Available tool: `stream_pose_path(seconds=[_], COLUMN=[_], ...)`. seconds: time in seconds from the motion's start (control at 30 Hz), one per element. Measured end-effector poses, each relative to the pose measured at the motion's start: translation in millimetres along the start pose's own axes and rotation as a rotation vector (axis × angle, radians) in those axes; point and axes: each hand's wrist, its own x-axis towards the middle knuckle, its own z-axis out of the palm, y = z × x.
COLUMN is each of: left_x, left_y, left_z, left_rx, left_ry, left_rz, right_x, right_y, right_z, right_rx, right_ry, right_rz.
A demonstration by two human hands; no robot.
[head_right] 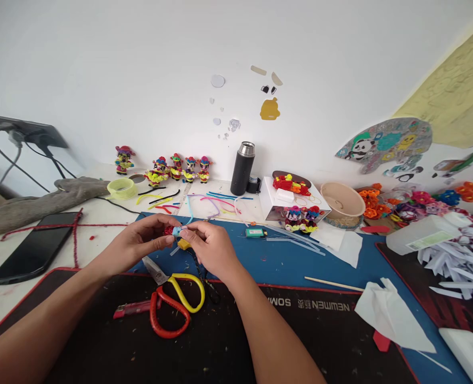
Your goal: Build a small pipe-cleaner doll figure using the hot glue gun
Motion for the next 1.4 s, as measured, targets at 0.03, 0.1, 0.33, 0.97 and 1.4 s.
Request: stream_pose_path(seconds=[0.03,0.1,0.33,0.97,1.4], left_x=[-0.2,-0.4,-0.7,-2.1,-2.3], left_y=[-0.1,-0.5,-1.0,1.3,2.0], left_z=[-0.3,-0.7,1.1,9.0,7.1], left_rx=[0.001,-0.004,-0.053,0.032,0.123], left_ry=[-0.011,-0.025,-0.05,-0.02,-0.069], left_rz=[0.004,0.01,0.018,0.038,0.068], right_x=[0.0,-0.1,-0.3,1.3,0.7], right_y=[0.0,0.0,1.1,1.3,1.7], right_z=[-0.5,-1.3,-1.4,-3.3,-3.3], right_rx=[0.003,0.004,0.019,0.014,-0.02], right_ry=[-0.006,-0.016,-0.026,0.0,-0.039], right_rz=[0.0,0.003,0.02,0.044,0.05])
